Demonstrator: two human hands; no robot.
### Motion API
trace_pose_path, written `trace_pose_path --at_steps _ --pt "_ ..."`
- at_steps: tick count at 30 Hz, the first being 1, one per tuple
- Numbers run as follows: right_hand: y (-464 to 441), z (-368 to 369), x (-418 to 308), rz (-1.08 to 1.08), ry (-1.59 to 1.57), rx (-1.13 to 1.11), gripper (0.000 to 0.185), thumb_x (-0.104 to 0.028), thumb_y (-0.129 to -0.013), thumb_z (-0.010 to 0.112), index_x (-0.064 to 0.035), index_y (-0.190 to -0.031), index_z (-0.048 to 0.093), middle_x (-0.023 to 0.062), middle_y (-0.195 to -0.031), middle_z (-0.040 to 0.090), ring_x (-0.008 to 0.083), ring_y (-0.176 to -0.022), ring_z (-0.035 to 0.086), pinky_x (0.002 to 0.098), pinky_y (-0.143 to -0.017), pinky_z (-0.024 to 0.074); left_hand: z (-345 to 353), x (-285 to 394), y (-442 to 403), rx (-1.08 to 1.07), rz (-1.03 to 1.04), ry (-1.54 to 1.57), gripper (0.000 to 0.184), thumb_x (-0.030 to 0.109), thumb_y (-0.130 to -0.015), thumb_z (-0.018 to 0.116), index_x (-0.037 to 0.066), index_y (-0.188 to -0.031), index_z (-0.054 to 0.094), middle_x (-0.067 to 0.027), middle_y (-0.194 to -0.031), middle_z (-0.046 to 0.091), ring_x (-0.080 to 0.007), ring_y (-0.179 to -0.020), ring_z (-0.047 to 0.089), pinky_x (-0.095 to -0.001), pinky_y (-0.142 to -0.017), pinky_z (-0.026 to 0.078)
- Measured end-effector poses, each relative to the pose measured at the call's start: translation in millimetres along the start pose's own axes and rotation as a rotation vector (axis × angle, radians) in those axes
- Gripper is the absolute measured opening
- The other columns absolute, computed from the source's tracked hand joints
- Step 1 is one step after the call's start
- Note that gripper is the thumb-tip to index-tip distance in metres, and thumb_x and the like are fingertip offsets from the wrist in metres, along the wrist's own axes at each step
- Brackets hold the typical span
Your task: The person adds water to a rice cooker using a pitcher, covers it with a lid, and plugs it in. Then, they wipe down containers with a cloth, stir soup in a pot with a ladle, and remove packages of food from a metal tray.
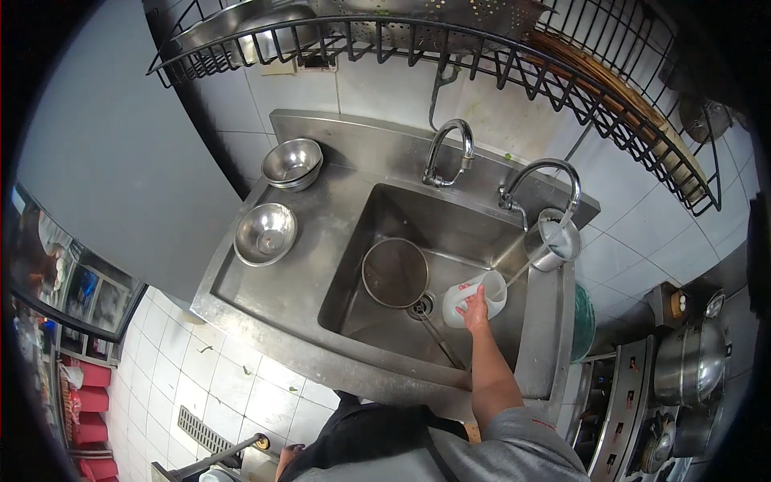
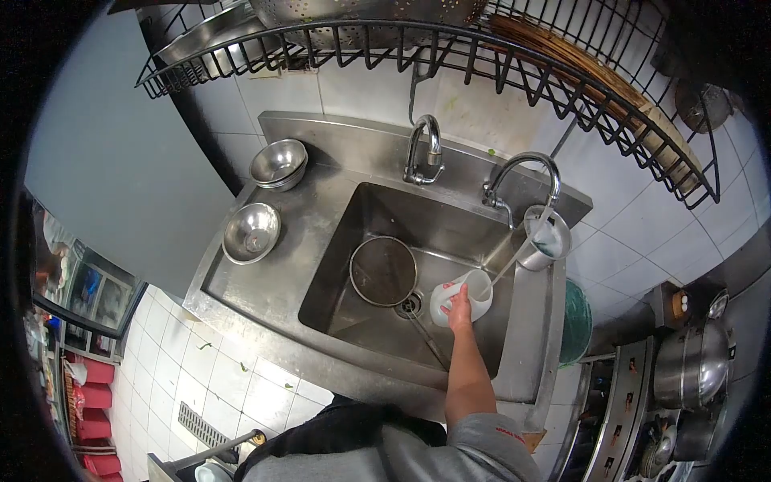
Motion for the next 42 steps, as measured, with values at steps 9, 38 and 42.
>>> trace_pose_path --at_steps 9,38,42 --pt "0 0 -1 0.005 0.004 0.009 0.073 -0.067 -0.078 0.029 -0.012 -0.125 0.034 -0.0003 -0.127 0.04 0.0178 -0.123 0.025 0.0499 -0.096 0.0171 3 -3 -3 0.025 0.016 -0.053 0.025 0.019 -0.08 0.049 0.002 -0.091 0.065 -0.0119 -0.076 0.064 -0.0153 -0.071 0.06 -0.0265 -0.066 0.047" --pt "3 3 -1 -0.008 0.006 0.016 0.069 -0.066 -0.079 0.027 -0.013 -0.123 0.036 -0.0005 -0.124 0.042 0.0173 -0.12 0.029 0.0496 -0.094 0.0192 2 5 4 0.038 -0.012 -0.103 0.027 0.022 -0.078 0.048 0.006 -0.093 0.065 -0.0127 -0.078 0.064 -0.0161 -0.073 0.061 -0.0271 -0.068 0.046" --pt "-2 -1 2 0.0 0.0 0.014 0.068 -0.066 -0.079 0.027 -0.0143 -0.121 0.038 -0.0009 -0.123 0.043 0.0171 -0.12 0.028 0.0494 -0.094 0.0194 0 8 5 0.044 -0.018 -0.128 0.028 0.023 -0.078 0.049 0.007 -0.093 0.065 -0.0128 -0.078 0.064 -0.0168 -0.073 0.061 -0.0278 -0.068 0.046"
Point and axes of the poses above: each hand's wrist, its own y-axis away from the middle knuckle, its own z-axis out of the palm, x = y × z, the point moved 3 cm from there along -y, towards the middle knuckle
